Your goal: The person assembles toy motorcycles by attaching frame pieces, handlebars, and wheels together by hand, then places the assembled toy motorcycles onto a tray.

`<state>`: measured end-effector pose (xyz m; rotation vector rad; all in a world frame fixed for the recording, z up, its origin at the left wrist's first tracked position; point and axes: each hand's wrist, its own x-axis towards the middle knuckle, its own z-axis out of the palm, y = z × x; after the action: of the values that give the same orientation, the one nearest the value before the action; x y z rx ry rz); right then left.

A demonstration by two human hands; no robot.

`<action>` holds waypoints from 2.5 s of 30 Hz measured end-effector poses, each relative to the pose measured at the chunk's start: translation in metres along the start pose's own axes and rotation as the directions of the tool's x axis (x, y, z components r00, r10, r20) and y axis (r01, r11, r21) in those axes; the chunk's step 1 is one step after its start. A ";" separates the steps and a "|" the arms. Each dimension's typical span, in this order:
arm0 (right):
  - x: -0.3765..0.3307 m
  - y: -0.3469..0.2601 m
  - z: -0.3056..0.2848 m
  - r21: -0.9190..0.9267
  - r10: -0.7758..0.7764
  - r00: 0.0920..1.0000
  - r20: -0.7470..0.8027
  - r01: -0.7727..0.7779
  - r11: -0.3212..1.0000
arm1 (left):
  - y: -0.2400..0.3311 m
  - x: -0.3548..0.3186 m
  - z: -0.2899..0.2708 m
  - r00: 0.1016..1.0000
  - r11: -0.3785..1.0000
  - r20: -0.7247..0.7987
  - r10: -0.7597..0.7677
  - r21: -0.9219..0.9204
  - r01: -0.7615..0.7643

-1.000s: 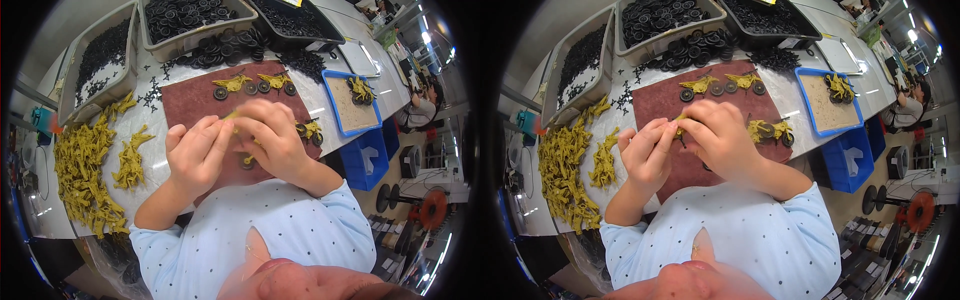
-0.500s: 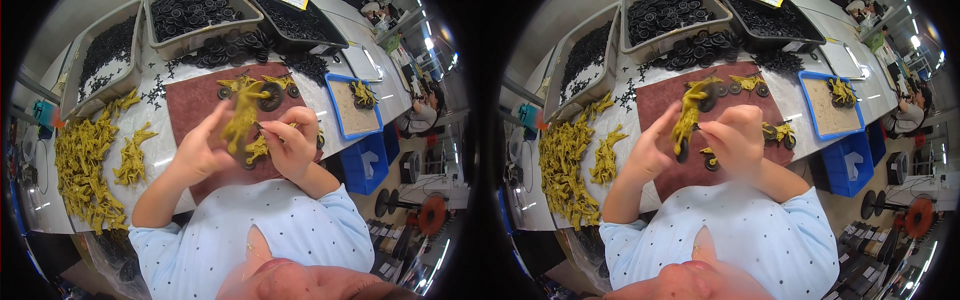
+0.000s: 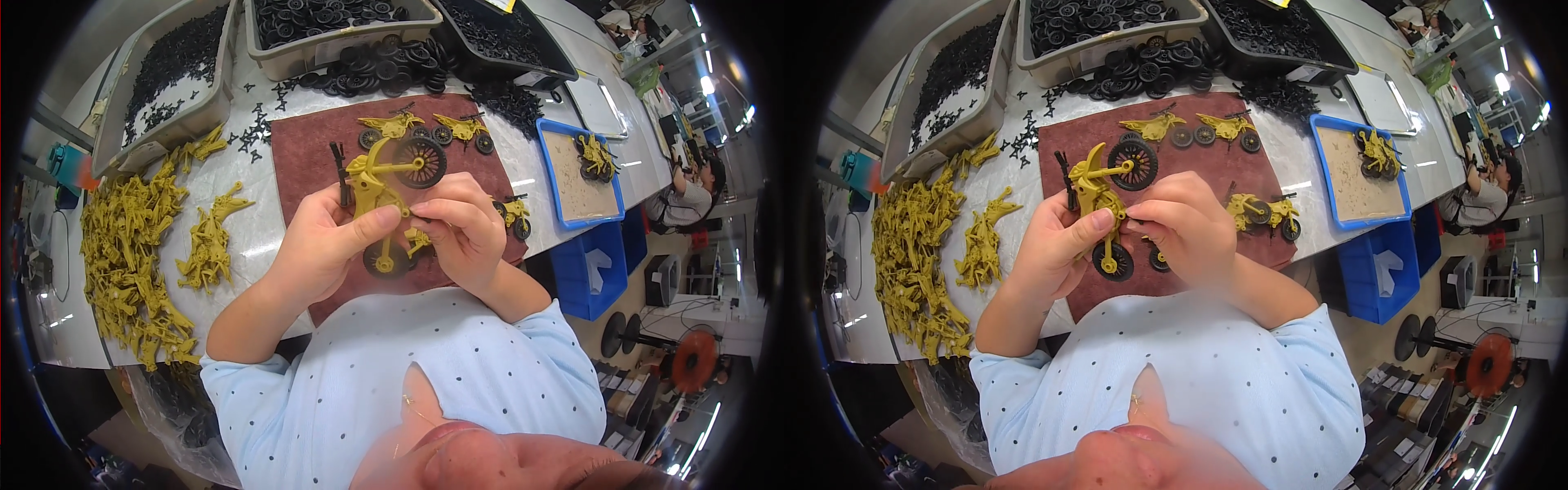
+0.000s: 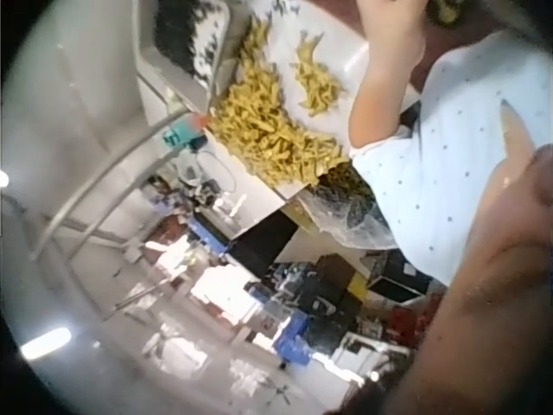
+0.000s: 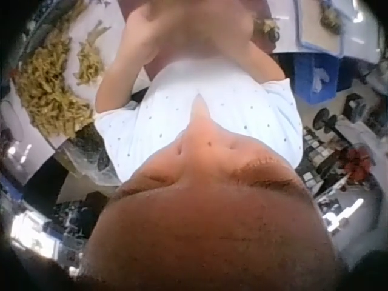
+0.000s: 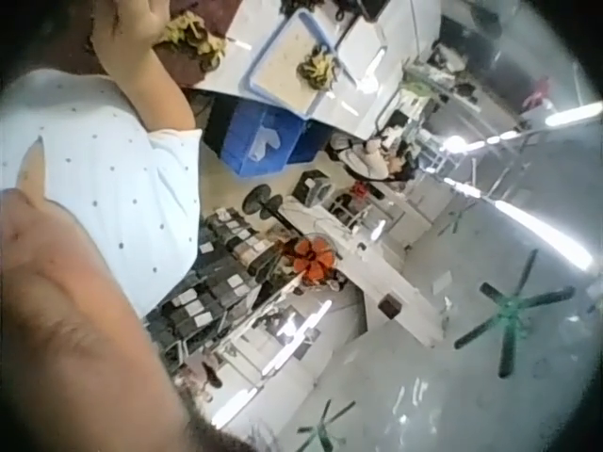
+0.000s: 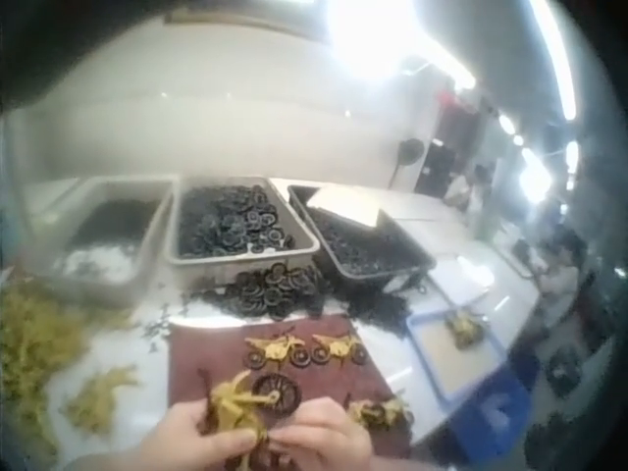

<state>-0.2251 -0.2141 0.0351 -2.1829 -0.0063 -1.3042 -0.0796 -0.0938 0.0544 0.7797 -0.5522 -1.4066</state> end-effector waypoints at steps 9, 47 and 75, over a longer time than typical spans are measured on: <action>-0.006 -0.007 0.000 0.237 0.342 0.939 0.042 -0.342 0.910 | 0.003 0.000 -0.004 0.998 0.997 0.035 -0.058 0.047 0.057; -0.024 0.013 -0.062 0.142 0.524 0.843 -0.119 -0.508 0.850 | -0.075 0.035 -0.045 0.932 -0.220 0.310 0.187 0.938 -0.268; 0.037 0.076 -0.050 0.233 0.736 0.490 0.467 -0.871 0.432 | 0.012 0.050 -0.035 0.782 -0.536 0.583 0.221 0.742 -0.403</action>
<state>-0.2238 -0.3119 0.0460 -1.5581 0.5387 -0.3226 -0.0403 -0.1385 0.0353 1.6211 -2.1293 0.2670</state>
